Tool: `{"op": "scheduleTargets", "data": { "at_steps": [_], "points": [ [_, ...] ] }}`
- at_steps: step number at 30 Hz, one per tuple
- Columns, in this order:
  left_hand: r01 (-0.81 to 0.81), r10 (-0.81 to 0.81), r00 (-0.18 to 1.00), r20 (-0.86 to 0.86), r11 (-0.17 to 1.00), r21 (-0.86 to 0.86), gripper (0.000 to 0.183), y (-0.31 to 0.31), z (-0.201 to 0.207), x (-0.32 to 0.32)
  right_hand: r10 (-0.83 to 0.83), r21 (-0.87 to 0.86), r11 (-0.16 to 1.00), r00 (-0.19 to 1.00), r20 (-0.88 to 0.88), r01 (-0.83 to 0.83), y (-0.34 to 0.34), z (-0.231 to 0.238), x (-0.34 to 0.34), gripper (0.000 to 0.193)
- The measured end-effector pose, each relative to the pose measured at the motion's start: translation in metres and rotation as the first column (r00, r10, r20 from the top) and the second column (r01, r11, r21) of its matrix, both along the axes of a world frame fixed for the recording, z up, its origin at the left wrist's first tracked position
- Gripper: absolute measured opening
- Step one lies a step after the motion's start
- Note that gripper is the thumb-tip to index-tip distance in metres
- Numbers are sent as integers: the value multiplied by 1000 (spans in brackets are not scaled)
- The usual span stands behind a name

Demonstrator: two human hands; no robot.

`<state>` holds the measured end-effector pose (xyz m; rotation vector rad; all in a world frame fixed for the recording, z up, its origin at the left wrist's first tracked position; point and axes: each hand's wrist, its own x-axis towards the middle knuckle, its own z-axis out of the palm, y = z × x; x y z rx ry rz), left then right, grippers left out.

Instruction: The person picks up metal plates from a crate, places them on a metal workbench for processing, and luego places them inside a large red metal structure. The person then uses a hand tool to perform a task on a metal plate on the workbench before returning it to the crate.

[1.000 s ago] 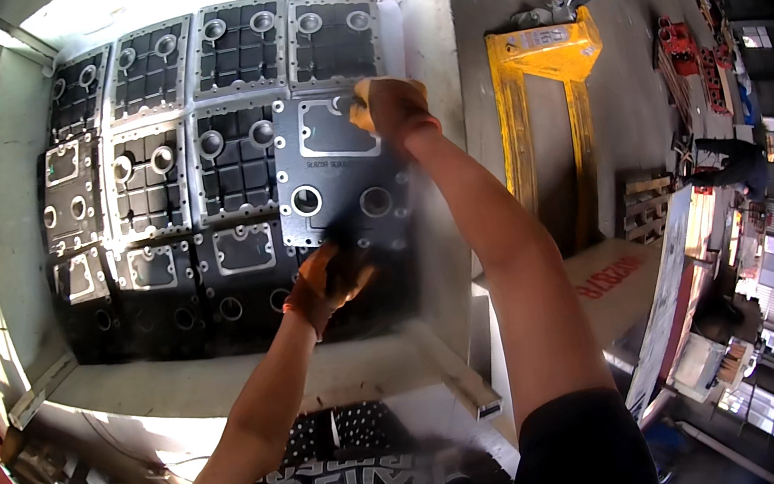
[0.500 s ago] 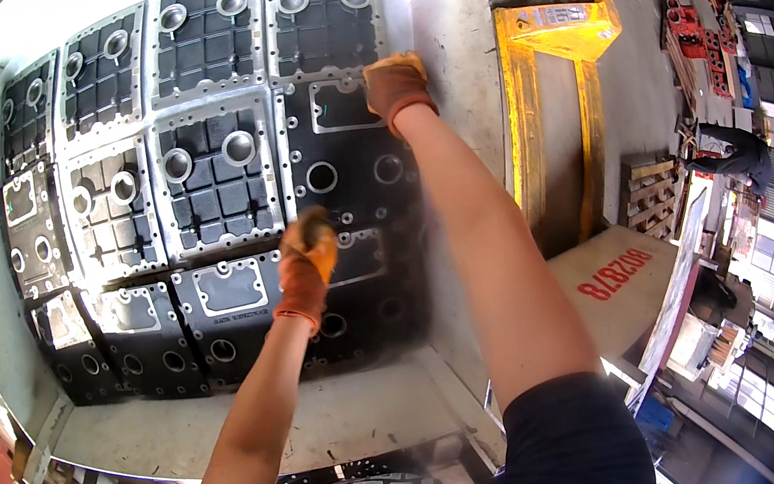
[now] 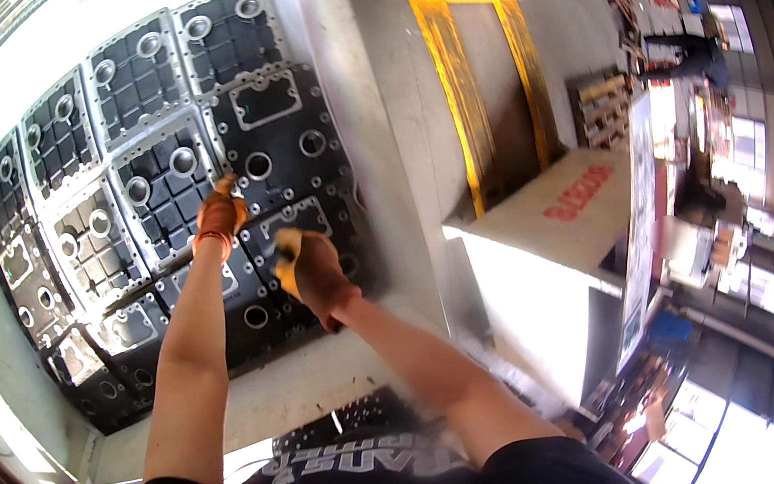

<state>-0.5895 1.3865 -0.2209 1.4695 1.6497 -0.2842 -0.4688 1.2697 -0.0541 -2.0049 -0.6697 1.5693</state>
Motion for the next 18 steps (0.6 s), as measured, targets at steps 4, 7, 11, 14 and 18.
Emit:
{"op": "scheduleTargets", "data": {
  "at_steps": [4,7,11,14,18],
  "points": [
    [-149,140,989,49,929,338,43,-43,7,-17,253,252,950,930,-267,-186,-108,36,10,25],
    [19,-22,1000,12,980,198,43,-100,28,-25,64,9,997,836,-545,-71,-144,122,59,25],
    [237,-237,970,53,971,20,36,-168,33,-33,-160,112,943,720,-675,315,-257,169,102,46],
    [701,-756,652,-51,577,419,31,-193,10,-59,-357,-28,921,811,-463,389,-366,155,108,40],
    [301,-414,873,259,874,382,28,-182,44,-25,-318,-354,860,928,192,368,-476,155,88,28]
  ]
}}
